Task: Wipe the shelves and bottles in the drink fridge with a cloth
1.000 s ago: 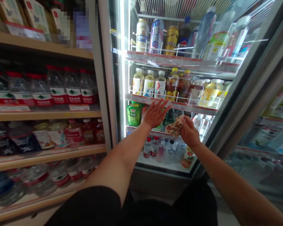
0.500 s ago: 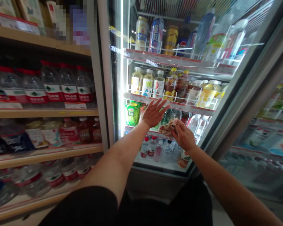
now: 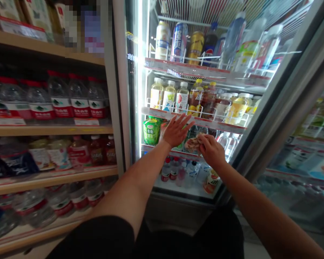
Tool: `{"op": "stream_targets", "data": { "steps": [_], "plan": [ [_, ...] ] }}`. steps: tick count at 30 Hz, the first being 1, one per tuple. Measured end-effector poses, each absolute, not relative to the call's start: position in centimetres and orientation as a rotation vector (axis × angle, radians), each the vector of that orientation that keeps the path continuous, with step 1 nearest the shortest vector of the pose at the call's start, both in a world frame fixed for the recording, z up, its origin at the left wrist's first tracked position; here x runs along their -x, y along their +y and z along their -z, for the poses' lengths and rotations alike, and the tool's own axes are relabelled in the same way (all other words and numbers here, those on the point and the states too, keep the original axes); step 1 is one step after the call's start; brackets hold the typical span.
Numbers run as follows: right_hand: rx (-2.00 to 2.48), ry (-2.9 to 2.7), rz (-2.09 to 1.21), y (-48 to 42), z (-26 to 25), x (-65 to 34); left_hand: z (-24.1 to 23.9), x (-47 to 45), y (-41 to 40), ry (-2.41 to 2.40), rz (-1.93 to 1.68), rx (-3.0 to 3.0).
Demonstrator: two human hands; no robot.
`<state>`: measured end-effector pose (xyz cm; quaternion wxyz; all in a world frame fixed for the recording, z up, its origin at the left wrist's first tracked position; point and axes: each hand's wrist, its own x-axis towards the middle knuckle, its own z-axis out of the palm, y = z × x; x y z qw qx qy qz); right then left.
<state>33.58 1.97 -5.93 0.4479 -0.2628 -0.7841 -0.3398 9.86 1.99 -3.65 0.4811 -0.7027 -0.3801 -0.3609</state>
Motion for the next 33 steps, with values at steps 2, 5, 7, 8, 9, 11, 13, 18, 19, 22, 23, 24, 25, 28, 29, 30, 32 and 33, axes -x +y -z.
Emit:
{"op": "stream_targets", "data": {
  "steps": [2, 5, 7, 8, 9, 11, 13, 18, 19, 22, 23, 24, 25, 28, 29, 30, 32, 33],
  "plan": [
    [0.651, -1.942, 0.832, 2.0, 5.3, -33.6, 3.6, -9.9, 1.9, -0.937, 0.877, 1.734],
    [0.682, -1.853, 0.794, 2.1, 4.2, -33.7, 3.6, -9.9, 1.9, -0.955, 0.881, 1.751],
    [0.717, -1.79, 0.774, 2.1, 3.9, -33.8, 3.6, -9.9, 1.9, -0.952, 0.878, 1.747],
    [0.73, -1.783, 0.771, 2.1, 3.9, -33.9, 3.6, -9.9, 2.0, -0.949, 0.876, 1.739],
    [0.732, -1.793, 0.774, 2.0, 4.0, -34.0, 3.7, -9.9, 2.0, -0.945, 0.874, 1.727],
    [0.718, -1.834, 0.789, 1.9, 4.3, -34.1, 3.7, -9.9, 2.0, -0.936, 0.869, 1.704],
    [0.693, -1.867, 0.789, 1.9, 4.4, -34.1, 3.7, -9.9, 2.0, -0.936, 0.869, 1.696],
    [0.667, -1.836, 0.704, 2.2, 3.9, -34.1, 3.7, -9.9, 1.9, -0.965, 0.874, 1.732],
    [0.66, -1.827, 0.689, 2.3, 3.9, -34.1, 3.7, -9.9, 1.9, -0.967, 0.875, 1.736],
    [0.631, -1.849, 0.703, 2.3, 4.7, -34.2, 3.7, -9.9, 1.8, -0.962, 0.877, 1.742],
    [0.627, -1.871, 0.725, 2.3, 5.1, -34.3, 3.7, -9.9, 1.8, -0.962, 0.875, 1.742],
    [0.624, -1.894, 0.749, 2.3, 5.5, -34.3, 3.7, -9.9, 1.8, -0.96, 0.874, 1.74],
    [0.619, -1.919, 0.768, 2.3, 5.9, -34.4, 3.7, -9.9, 1.9, -0.96, 0.873, 1.738],
    [0.598, -1.962, 0.788, 2.3, 6.3, -34.6, 3.8, -9.8, 2.0, -0.955, 0.869, 1.737],
    [0.596, -1.966, 0.785, 2.3, 6.3, -34.7, 3.8, -9.8, 2.0, -0.953, 0.869, 1.738],
    [0.598, -1.969, 0.779, 2.3, 6.2, -34.7, 3.8, -9.7, 2.1, -0.951, 0.87, 1.738],
    [0.614, -1.971, 0.768, 2.4, 6.1, -34.7, 3.8, -9.7, 2.1, -0.948, 0.871, 1.737],
    [0.62, -1.969, 0.76, 2.4, 6.2, -34.7, 3.9, -9.7, 2.1, -0.946, 0.872, 1.733]
  ]
}}
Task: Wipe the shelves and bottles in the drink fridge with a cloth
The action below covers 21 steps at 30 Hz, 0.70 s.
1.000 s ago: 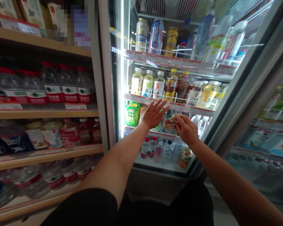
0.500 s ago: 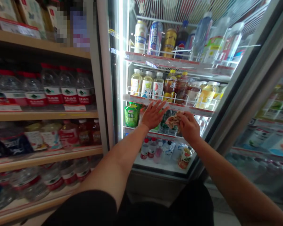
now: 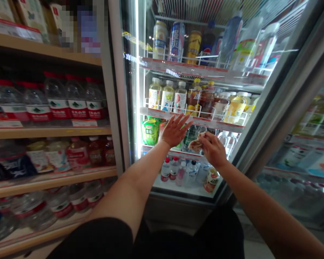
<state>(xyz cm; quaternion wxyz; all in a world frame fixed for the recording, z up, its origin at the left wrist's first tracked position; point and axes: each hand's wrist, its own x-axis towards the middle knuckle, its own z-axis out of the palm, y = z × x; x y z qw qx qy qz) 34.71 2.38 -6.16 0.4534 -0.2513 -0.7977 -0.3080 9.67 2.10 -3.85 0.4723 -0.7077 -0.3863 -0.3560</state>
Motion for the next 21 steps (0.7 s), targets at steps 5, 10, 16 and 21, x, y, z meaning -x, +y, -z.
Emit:
{"op": "stream_targets", "data": {
  "steps": [5, 10, 16, 21],
  "plan": [
    [0.621, -1.939, 0.746, 2.6, 7.3, -34.6, 3.8, -9.8, 1.9, -0.941, 0.865, 1.715],
    [0.62, -1.974, 0.747, 2.6, 8.3, -34.7, 3.8, -9.8, 2.0, -0.93, 0.862, 1.703],
    [0.59, -1.981, 0.793, 2.7, 8.6, -34.8, 3.8, -9.8, 2.0, -0.894, 0.882, 1.667],
    [0.578, -2.005, 0.792, 2.7, 8.0, -34.8, 3.8, -9.8, 2.0, -0.923, 0.892, 1.708]
  ]
}}
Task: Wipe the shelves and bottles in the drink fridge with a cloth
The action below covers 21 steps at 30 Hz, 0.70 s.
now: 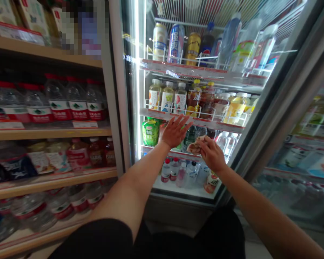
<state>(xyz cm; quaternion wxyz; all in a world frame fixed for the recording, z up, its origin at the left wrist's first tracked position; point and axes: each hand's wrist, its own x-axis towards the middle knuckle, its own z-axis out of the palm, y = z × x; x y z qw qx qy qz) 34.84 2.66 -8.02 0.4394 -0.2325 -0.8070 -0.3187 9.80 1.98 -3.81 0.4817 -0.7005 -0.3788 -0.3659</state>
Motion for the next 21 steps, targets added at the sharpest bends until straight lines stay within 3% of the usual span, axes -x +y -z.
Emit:
{"op": "stream_targets", "data": {
  "steps": [8, 21],
  "plan": [
    [0.599, -1.882, 0.792, 2.9, 4.8, -34.8, 3.8, -9.8, 1.9, -0.92, 0.904, 1.728],
    [0.606, -1.909, 0.839, 3.0, 6.5, -34.7, 4.1, -9.6, 2.0, -0.846, 0.868, 1.62]
  ]
}}
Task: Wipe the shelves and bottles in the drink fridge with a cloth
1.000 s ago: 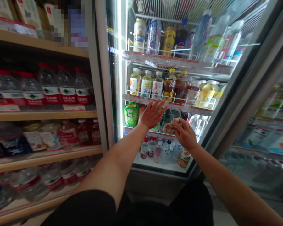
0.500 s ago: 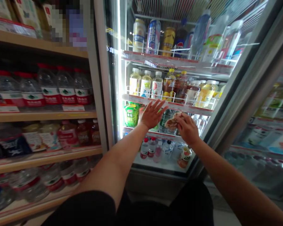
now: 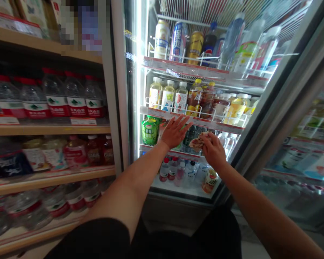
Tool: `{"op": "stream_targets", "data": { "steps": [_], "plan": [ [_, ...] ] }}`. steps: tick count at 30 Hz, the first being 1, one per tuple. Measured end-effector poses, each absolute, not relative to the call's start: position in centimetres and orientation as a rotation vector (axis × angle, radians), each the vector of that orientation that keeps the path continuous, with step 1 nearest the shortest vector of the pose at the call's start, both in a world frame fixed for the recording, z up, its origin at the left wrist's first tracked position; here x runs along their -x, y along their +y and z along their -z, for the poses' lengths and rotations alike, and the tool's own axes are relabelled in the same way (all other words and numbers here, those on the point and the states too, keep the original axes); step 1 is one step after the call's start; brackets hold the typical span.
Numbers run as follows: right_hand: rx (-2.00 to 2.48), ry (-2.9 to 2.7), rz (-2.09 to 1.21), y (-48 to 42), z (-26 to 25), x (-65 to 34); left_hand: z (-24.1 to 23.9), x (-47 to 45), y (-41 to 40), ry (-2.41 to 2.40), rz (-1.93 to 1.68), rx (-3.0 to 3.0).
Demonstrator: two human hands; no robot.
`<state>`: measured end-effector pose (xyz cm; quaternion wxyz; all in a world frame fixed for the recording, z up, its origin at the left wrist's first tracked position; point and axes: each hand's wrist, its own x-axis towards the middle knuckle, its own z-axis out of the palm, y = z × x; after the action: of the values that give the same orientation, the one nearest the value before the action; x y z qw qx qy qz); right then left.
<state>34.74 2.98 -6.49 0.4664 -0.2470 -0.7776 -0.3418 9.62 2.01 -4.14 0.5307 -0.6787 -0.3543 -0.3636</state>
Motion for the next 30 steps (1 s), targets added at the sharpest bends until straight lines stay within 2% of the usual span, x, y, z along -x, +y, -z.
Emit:
{"op": "stream_targets", "data": {
  "steps": [6, 16, 30],
  "plan": [
    [0.607, -1.904, 0.838, 3.1, 6.6, -34.6, 3.6, -9.5, 1.5, -0.916, 0.889, 1.683],
    [0.604, -1.905, 0.809, 3.4, 7.5, -34.1, -0.3, -7.9, 1.1, -1.054, 1.021, 1.679],
    [0.608, -2.008, 0.723, 2.7, 7.6, -31.6, 0.0, -8.1, 1.6, -1.072, 1.068, 1.752]
  ]
}}
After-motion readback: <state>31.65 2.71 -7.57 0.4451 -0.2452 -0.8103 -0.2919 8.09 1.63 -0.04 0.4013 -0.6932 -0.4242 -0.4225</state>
